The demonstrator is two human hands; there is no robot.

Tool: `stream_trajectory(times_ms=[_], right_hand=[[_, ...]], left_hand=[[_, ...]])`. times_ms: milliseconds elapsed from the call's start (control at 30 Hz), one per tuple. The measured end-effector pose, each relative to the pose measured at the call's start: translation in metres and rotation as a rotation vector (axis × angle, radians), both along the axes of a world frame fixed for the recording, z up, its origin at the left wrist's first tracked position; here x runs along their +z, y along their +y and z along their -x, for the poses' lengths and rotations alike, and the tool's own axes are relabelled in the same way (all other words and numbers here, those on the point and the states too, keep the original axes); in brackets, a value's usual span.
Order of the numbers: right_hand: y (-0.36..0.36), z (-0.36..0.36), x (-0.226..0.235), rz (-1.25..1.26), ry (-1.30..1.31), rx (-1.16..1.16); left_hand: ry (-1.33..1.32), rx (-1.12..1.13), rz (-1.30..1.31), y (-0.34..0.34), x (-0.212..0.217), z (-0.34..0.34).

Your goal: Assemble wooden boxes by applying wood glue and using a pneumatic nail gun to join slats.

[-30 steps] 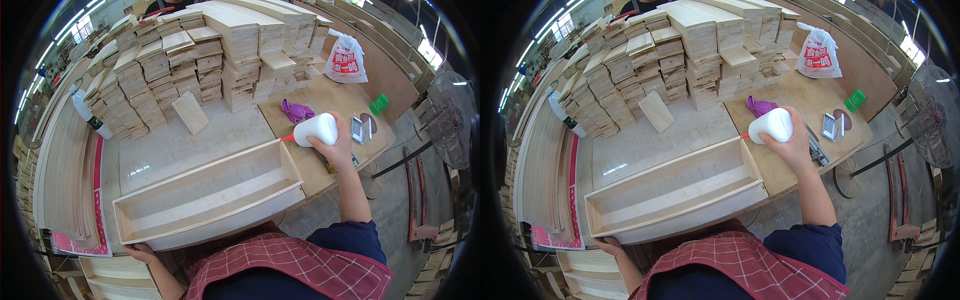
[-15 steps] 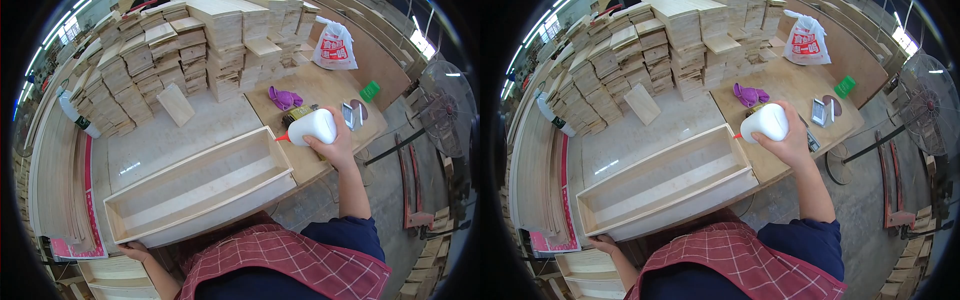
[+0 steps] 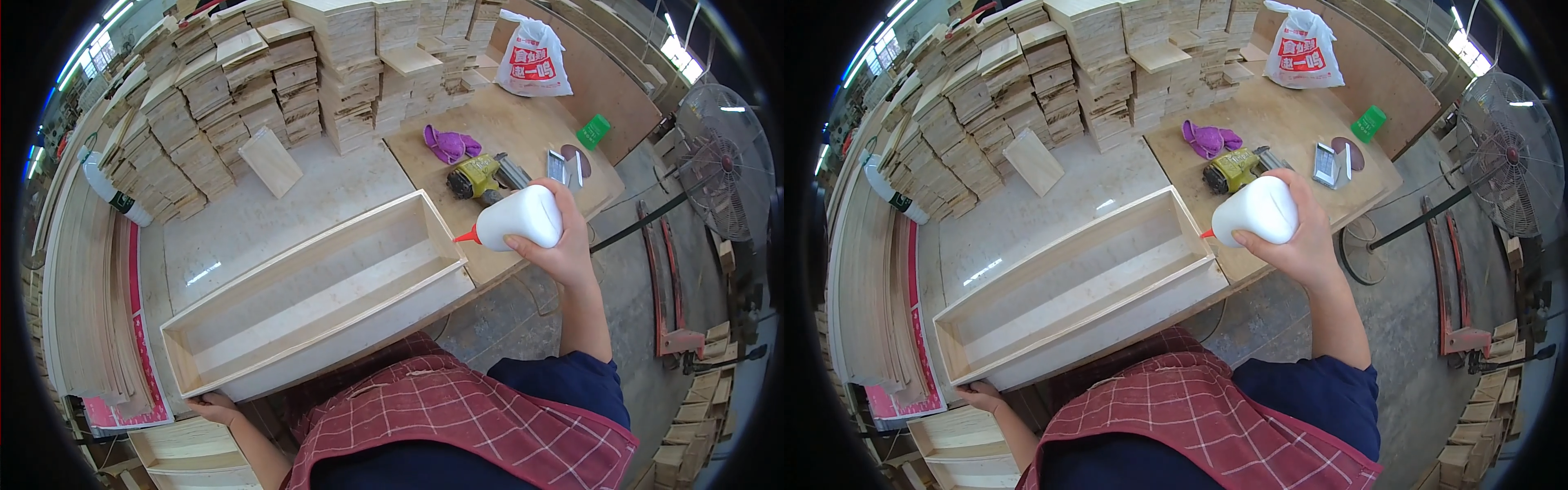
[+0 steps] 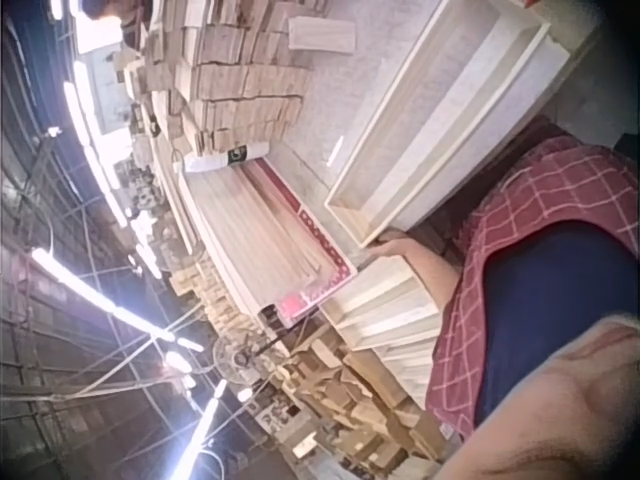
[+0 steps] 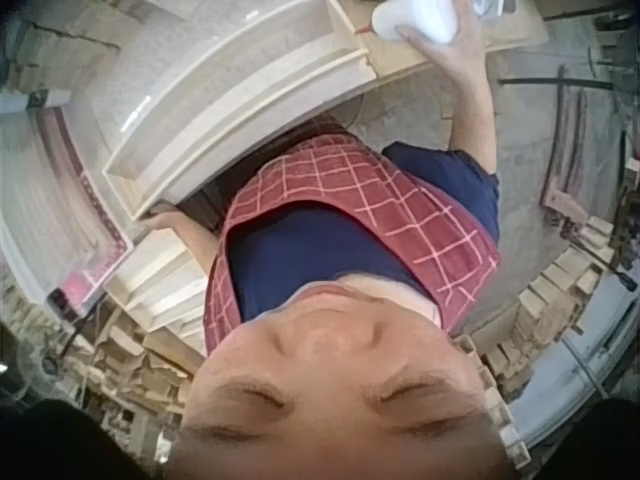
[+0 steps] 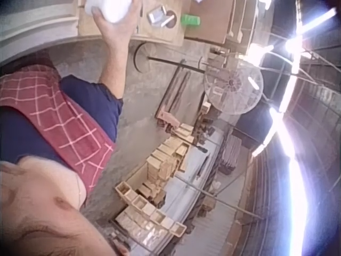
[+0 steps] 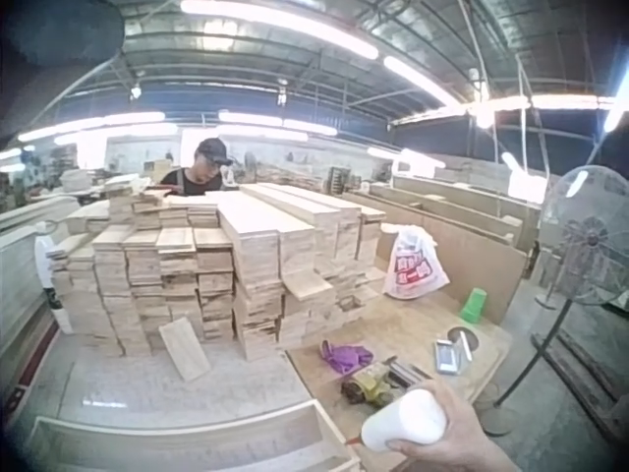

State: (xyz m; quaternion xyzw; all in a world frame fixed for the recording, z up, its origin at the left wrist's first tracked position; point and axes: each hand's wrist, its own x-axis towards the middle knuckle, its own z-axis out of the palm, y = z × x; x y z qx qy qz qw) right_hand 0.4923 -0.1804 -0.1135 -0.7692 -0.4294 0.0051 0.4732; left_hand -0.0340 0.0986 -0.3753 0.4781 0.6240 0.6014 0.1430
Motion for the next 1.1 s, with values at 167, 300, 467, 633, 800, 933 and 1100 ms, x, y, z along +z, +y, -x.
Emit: stream_trajectory(times_ms=[167, 300, 467, 633, 800, 933, 1100], right_hand=[[-0.011, 0.008, 0.006, 0.008, 0.010, 0.003], [-0.018, 0.009, 0.008, 0.017, 0.046, 0.058], [-0.020, 0.000, -0.001, -0.044, 0.241, 0.065], [-0.002, -0.044, -0.027, -0.807, 0.970, 0.070], [0.055, -0.103, -0.036, -1.232, 1.425, -0.189], [0.099, -0.166, -0.075, -1.358, 1.666, -0.106], [0.138, -0.252, -0.135, -1.387, 1.789, -0.005]], left_hand=[[0.030, 0.018, -0.009, 0.000, 0.000, 0.002], [-0.017, 0.026, -0.024, -0.006, 0.011, -0.008], [-0.124, -0.011, -0.028, -0.009, 0.020, -0.016], [-0.278, 0.023, 0.031, -0.010, 0.037, -0.030], [-0.081, 0.018, -0.014, -0.003, 0.013, -0.016], [-0.022, 0.021, -0.052, 0.005, -0.017, 0.020], [0.055, 0.094, -0.031, -0.004, 0.005, -0.022]])
